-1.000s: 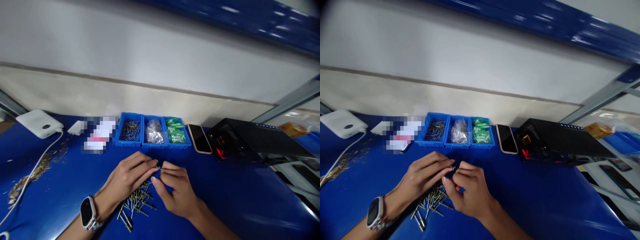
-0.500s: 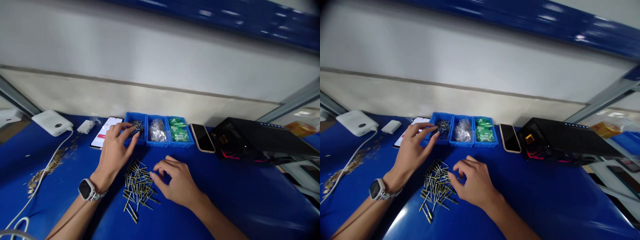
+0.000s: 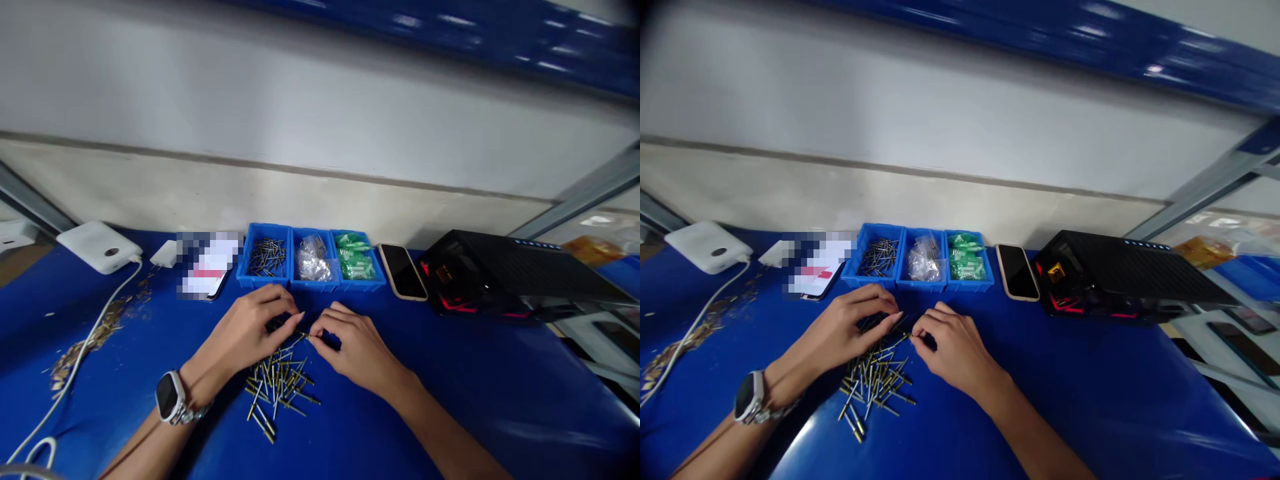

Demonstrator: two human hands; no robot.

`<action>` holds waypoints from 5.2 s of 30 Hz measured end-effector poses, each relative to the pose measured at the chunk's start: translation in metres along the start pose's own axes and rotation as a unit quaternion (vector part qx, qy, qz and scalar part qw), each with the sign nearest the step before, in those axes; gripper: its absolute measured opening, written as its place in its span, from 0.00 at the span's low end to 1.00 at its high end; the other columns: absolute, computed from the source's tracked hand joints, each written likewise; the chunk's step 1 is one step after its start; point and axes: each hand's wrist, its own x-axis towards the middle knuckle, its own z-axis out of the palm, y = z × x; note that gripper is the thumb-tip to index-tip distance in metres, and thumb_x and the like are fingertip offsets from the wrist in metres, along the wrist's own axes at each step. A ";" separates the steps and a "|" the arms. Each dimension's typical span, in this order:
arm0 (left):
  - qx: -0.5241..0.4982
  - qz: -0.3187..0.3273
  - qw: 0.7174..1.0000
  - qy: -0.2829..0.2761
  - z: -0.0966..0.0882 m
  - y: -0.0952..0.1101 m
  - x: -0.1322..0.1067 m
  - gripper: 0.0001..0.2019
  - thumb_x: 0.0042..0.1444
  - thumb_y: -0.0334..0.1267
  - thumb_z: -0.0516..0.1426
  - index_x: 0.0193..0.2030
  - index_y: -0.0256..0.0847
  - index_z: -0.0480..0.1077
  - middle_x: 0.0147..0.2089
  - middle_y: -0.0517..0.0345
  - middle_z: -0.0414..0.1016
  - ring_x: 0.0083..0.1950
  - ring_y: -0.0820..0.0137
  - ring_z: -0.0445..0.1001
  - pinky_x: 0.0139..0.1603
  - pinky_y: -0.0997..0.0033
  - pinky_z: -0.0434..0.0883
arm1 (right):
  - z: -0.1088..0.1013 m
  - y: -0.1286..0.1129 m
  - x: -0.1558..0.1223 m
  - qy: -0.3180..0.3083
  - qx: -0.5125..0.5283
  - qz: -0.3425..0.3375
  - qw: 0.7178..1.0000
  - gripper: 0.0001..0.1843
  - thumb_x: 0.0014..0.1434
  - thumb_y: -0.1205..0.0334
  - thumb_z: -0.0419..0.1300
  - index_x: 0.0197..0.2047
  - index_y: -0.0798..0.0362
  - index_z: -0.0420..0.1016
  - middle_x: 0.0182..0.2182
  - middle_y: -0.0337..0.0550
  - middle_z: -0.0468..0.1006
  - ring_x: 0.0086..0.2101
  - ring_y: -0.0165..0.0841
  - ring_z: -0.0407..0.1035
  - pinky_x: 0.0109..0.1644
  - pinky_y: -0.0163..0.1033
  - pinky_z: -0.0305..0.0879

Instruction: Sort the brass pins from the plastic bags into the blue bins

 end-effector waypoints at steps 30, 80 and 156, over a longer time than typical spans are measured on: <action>-0.033 0.137 0.988 0.070 0.012 0.017 -0.005 0.11 0.64 0.27 0.57 0.52 0.36 0.72 0.44 0.53 0.77 0.43 0.70 0.75 0.43 0.69 0.75 | -0.008 -0.005 0.004 0.069 0.360 0.181 0.912 0.22 0.68 0.49 0.54 0.25 0.52 0.66 0.18 0.33 0.67 0.18 0.25 0.56 0.23 0.34 0.51; 0.058 0.130 0.986 0.084 0.016 0.011 -0.001 0.14 0.65 0.30 0.57 0.56 0.38 0.69 0.48 0.49 0.74 0.45 0.66 0.73 0.43 0.64 0.73 | 0.005 0.003 0.008 0.022 0.662 0.321 0.677 0.15 0.57 0.52 0.66 0.31 0.54 0.69 0.17 0.31 0.63 0.18 0.23 0.52 0.18 0.29 0.43; 0.226 -0.019 0.934 0.276 -0.012 -0.011 0.018 0.16 0.59 0.36 0.64 0.54 0.42 0.72 0.49 0.49 0.77 0.49 0.58 0.73 0.48 0.53 0.71 | 0.002 -0.024 -0.005 0.056 0.100 0.037 0.993 0.03 0.61 0.64 0.60 0.39 0.50 0.75 0.29 0.38 0.74 0.34 0.33 0.67 0.38 0.39 0.61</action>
